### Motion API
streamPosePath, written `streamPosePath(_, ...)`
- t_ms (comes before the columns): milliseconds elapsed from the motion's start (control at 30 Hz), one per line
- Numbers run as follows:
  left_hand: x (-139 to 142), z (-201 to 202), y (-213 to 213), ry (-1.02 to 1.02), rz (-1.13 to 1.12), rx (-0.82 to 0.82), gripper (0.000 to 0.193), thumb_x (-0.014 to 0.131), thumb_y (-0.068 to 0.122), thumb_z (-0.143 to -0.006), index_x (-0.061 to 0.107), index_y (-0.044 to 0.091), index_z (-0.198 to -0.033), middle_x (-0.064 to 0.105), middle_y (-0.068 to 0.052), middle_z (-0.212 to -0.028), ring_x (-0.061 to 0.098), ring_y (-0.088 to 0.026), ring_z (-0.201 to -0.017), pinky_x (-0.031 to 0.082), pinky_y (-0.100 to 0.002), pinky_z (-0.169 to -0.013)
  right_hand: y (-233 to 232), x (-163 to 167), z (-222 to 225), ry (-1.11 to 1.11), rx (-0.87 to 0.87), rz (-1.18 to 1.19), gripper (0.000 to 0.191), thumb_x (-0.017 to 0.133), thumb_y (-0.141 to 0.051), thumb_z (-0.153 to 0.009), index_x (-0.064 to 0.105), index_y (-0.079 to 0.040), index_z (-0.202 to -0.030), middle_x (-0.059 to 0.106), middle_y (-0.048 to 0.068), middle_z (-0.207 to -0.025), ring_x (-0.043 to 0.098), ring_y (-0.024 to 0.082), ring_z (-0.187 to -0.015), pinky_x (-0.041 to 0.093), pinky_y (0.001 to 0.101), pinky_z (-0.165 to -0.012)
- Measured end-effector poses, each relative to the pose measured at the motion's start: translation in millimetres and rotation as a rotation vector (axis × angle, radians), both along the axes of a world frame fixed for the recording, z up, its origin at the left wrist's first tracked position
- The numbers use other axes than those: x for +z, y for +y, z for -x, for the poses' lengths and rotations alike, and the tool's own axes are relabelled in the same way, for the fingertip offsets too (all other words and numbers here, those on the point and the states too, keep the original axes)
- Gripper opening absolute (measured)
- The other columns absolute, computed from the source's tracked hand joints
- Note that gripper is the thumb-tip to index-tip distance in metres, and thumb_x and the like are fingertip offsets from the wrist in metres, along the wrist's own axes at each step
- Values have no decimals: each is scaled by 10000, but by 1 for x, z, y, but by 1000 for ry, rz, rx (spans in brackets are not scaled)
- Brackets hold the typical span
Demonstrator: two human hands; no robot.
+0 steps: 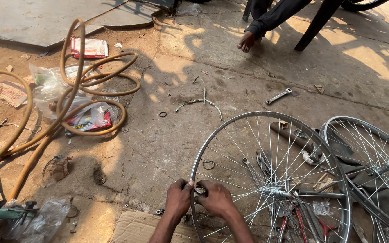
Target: The person uses a spoke wrench to tighten the nipples on a bicycle wheel rim. They rotate the wheel and continue adjusting the spokes one by one.
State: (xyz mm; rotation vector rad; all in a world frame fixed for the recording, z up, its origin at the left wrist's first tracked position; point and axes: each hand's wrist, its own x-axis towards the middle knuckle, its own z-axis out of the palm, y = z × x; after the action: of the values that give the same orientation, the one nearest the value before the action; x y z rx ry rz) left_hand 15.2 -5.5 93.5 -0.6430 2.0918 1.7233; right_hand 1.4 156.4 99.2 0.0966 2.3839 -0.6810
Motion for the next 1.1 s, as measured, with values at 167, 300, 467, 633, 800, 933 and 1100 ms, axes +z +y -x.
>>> streamPosePath(167,-1,1,-1,-16,-12,-1,347,630,326,-982,714,-6,-929,705,-110,-777,646,-204,-706,517,-390,-683,12,-18,-12,468,-128,290,242,813,-208,-844,713,-73,-1018,779,97,-1044,756,145,-847,681,320,-762)
streamPosePath(300,2,-1,-2,51,-1,1,344,642,313,-977,715,-17,-913,684,-125,-749,614,-201,-692,498,-393,-670,-9,-22,-3,345,-104,4,382,788,-177,-843,649,-98,-1190,768,97,-1029,744,155,-842,641,351,-842)
streamPosePath(467,5,1,-3,-7,-32,12,389,611,342,-995,719,-19,-898,661,-104,-725,587,-205,-657,478,-410,-632,-16,2,-11,218,-15,-11,437,677,-147,-923,585,-111,-1349,747,94,-1130,762,216,-844,628,376,-907)
streamPosePath(633,4,-1,-8,10,-23,1,400,626,352,-978,717,-27,-890,677,-118,-726,620,-205,-655,495,-406,-635,-10,7,-36,518,-18,277,566,829,-110,-780,622,-60,-1305,692,135,-1224,695,257,-1067,572,407,-934)
streamPosePath(800,1,1,-10,64,134,26,452,617,421,-989,709,-16,-926,731,-131,-767,699,-214,-680,524,-383,-639,-2,-13,-54,826,154,438,242,858,-53,-797,745,-71,-1011,738,145,-1163,737,278,-1055,619,370,-883)
streamPosePath(933,-1,0,-10,86,81,145,445,590,428,-990,646,-11,-1026,723,-145,-783,706,-232,-658,542,-377,-603,-5,-38,-60,732,179,292,360,736,34,-774,677,-4,-1127,721,157,-1081,723,272,-949,619,358,-792)
streamPosePath(1100,-5,-3,-12,21,-86,229,350,515,372,-1005,608,51,-1106,678,-119,-796,687,-228,-649,557,-404,-587,-31,-63,-52,337,368,-288,235,558,101,-864,632,-21,-1051,697,138,-822,678,250,-710,565,407,-649)
